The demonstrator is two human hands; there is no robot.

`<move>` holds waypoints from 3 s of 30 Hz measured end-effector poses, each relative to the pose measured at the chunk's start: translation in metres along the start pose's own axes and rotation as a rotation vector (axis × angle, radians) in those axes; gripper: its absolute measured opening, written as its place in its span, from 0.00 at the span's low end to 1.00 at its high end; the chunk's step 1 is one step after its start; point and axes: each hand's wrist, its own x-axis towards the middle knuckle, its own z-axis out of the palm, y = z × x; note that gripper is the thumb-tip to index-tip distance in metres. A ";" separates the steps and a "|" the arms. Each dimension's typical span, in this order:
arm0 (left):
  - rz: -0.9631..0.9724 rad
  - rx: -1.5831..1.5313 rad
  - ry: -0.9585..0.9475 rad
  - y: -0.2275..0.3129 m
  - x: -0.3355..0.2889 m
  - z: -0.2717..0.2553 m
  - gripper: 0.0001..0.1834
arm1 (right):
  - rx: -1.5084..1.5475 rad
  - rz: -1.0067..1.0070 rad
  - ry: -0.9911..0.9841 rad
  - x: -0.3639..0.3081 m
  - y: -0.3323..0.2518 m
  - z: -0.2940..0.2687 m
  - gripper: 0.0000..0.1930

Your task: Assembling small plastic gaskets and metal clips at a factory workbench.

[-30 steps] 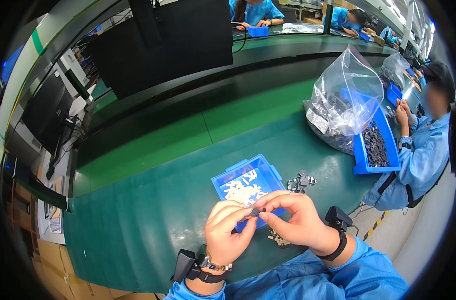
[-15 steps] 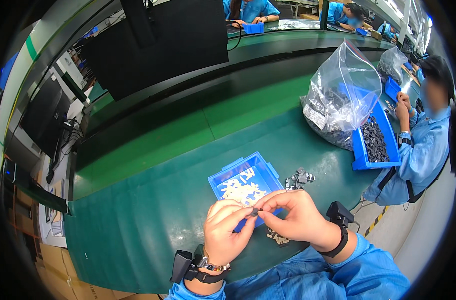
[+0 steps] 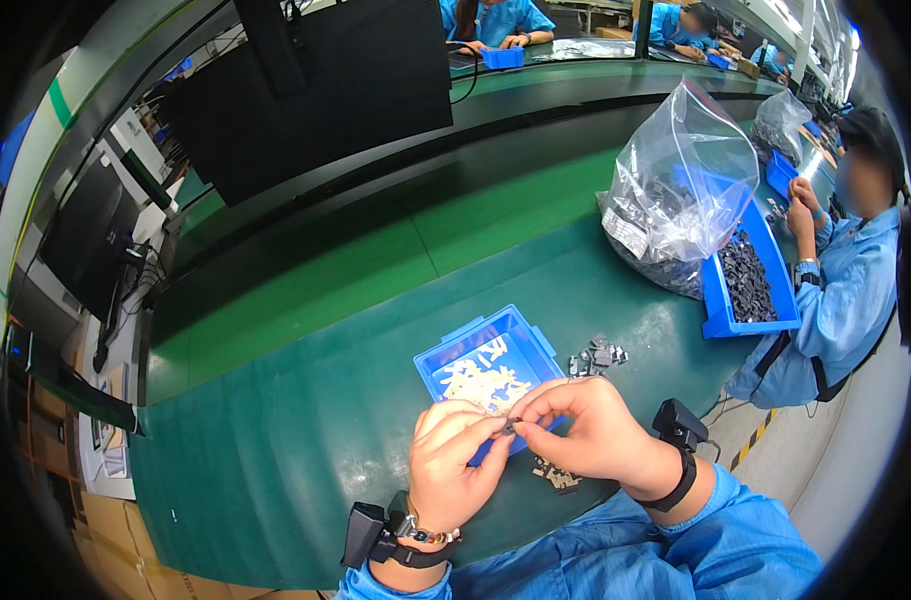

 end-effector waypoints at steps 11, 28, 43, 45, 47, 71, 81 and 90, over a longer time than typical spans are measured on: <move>0.079 -0.061 0.026 -0.001 -0.002 -0.001 0.11 | 0.675 0.246 -0.130 0.003 0.016 -0.006 0.04; 0.171 -0.331 0.023 -0.007 -0.008 -0.002 0.12 | 0.148 -0.343 -0.230 -0.009 0.004 -0.012 0.09; 0.398 -0.194 -0.141 0.008 0.002 -0.010 0.22 | -0.046 -0.395 0.074 -0.053 0.027 -0.027 0.09; 0.381 -0.182 -0.092 0.008 0.003 -0.010 0.23 | -0.317 -0.423 0.390 -0.054 0.031 -0.073 0.07; 0.358 -0.159 -0.032 0.006 0.000 -0.012 0.23 | -0.440 -0.203 0.684 -0.062 0.036 -0.122 0.05; 0.131 -0.186 0.097 -0.009 -0.005 0.003 0.14 | -0.557 -0.348 -0.228 -0.059 0.034 -0.052 0.10; 0.130 -0.188 0.132 -0.009 -0.005 -0.002 0.13 | -0.704 -0.040 -0.293 -0.057 0.033 -0.023 0.14; 0.118 -0.196 0.127 -0.006 -0.005 0.000 0.14 | -0.414 0.161 -0.220 -0.057 0.039 -0.032 0.06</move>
